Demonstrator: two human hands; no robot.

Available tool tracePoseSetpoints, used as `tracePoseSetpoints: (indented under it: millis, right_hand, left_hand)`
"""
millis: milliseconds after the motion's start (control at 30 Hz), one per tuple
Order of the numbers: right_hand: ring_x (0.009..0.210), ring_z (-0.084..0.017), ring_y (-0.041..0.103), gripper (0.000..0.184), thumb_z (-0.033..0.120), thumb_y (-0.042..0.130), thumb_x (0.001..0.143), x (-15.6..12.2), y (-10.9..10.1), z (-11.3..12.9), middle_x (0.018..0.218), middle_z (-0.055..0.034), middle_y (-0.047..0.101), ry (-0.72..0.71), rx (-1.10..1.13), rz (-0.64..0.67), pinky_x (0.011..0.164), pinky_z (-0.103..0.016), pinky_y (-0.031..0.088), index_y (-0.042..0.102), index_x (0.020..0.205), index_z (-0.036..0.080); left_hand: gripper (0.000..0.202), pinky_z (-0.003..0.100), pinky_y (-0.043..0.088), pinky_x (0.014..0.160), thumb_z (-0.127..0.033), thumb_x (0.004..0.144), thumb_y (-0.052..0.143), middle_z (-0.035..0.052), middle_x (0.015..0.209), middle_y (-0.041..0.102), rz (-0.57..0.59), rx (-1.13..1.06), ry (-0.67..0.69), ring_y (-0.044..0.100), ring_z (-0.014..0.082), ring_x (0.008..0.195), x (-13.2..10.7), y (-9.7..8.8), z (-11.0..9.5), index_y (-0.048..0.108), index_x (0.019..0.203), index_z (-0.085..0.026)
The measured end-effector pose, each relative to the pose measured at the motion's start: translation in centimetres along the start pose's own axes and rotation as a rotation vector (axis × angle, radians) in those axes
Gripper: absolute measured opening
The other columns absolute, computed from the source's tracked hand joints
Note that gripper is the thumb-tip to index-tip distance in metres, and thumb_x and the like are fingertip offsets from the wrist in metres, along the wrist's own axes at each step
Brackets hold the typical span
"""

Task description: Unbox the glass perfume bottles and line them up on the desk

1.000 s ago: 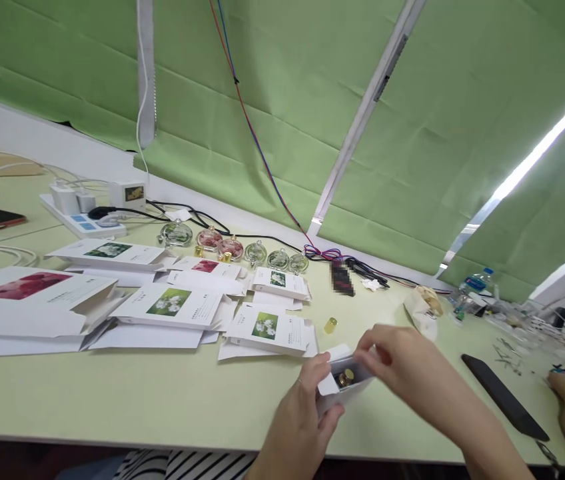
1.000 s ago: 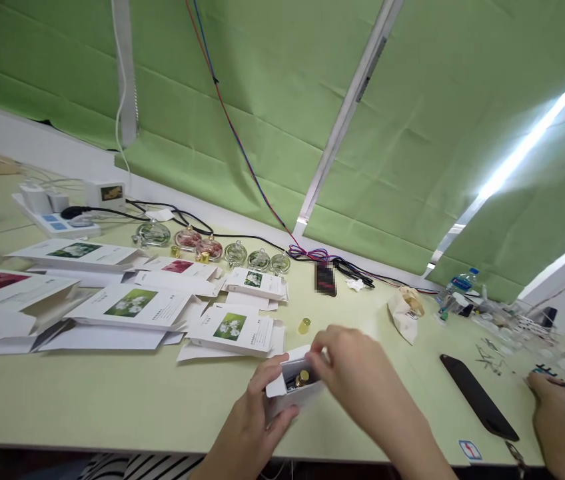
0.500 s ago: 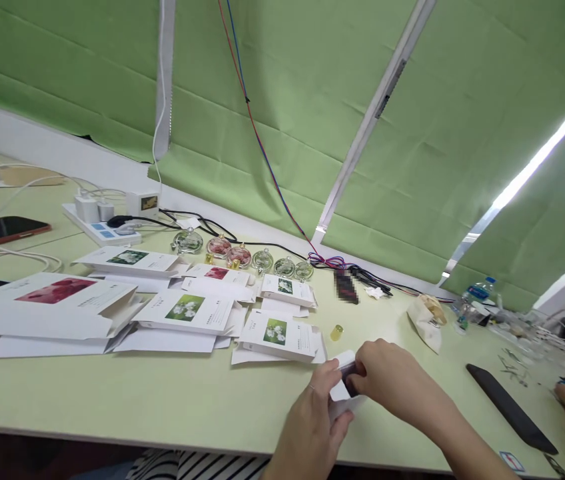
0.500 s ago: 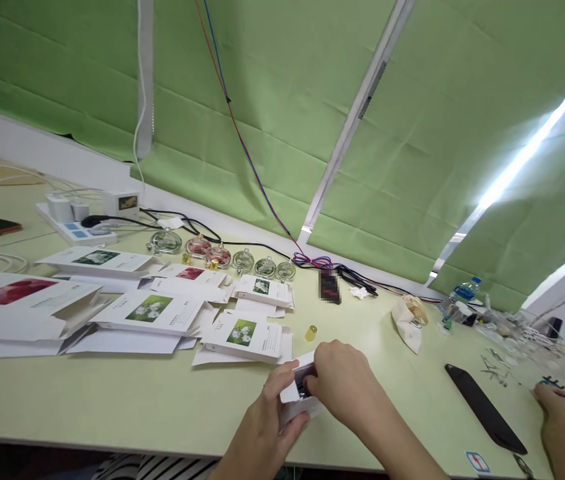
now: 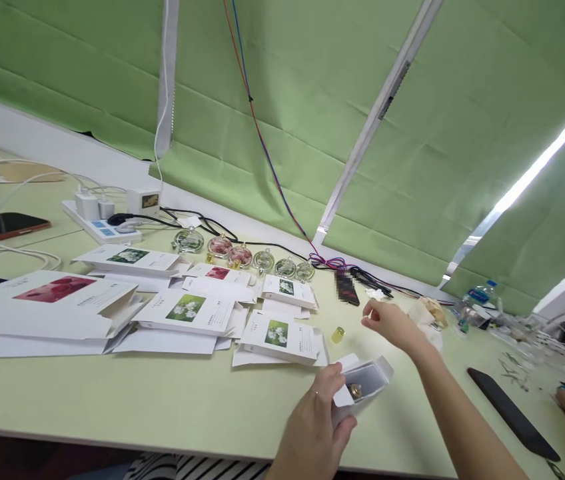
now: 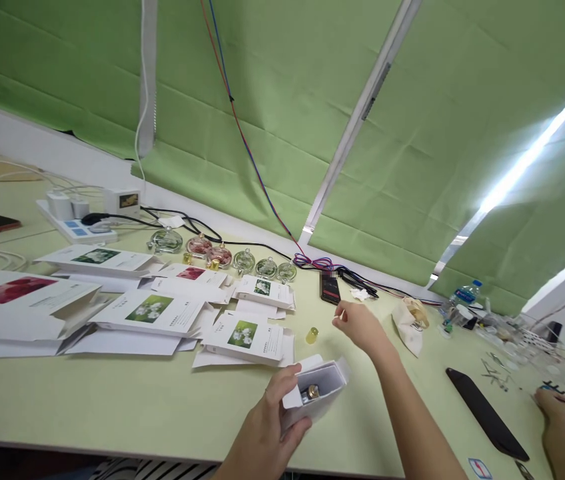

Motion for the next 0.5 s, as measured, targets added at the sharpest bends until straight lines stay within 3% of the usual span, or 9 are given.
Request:
tracePoseSetpoints:
  millis: [100,167,367,500]
  right_hand:
    - [0.064,-0.014,0.056,0.011,0.023,0.051,0.074,1.3,3.3,-0.4,0.070,-0.0018,0.063,-0.097,0.123,0.061,0.058,-0.023,0.037,0.060,0.079,0.017]
    - [0.064,-0.014,0.056,0.011,0.021,0.051,0.073,1.7,4.4,-0.5,0.069,-0.0013,0.063,-0.120,0.151,0.052,0.059,-0.023,0.038,0.059,0.079,0.017]
    - [0.068,-0.014,0.056,0.013,0.023,0.049,0.076,4.6,4.4,-0.7,0.073,-0.0026,0.063,-0.093,0.117,-0.043,0.062,-0.023,0.038,0.058,0.083,0.016]
    - [0.072,-0.014,0.057,0.011,0.023,0.053,0.078,9.7,5.9,0.3,0.079,-0.0034,0.064,-0.096,0.076,-0.042,0.063,-0.023,0.038,0.059,0.084,0.017]
  left_hand:
    - [0.059,0.039,0.051,0.087,-0.007,0.076,0.051,0.0174,0.128,0.047,-0.019,0.012,0.036,0.050,0.0254,0.117,0.0,0.1,0.1,0.025,0.127,-0.022]
    - [0.059,0.039,0.051,0.087,-0.007,0.076,0.051,0.0175,0.128,0.048,-0.028,0.009,0.044,0.051,0.0255,0.116,0.0,0.1,0.2,0.025,0.127,-0.021]
    - [0.060,0.035,0.052,0.086,-0.009,0.077,0.054,0.0176,0.128,0.048,-0.062,-0.027,0.067,0.050,0.0246,0.117,-0.3,0.6,0.7,0.026,0.128,-0.021]
    - [0.054,0.031,0.054,0.082,-0.021,0.079,0.060,0.0130,0.121,0.056,-0.238,-0.011,0.008,0.057,0.0232,0.109,-0.5,1.3,0.8,0.033,0.126,-0.024]
Point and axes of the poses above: each hand's wrist, its own x-axis towards the middle knuckle, its own y-axis out of the palm, z = x × y, the point moved 2 cm from there along x, towards the middle knuckle
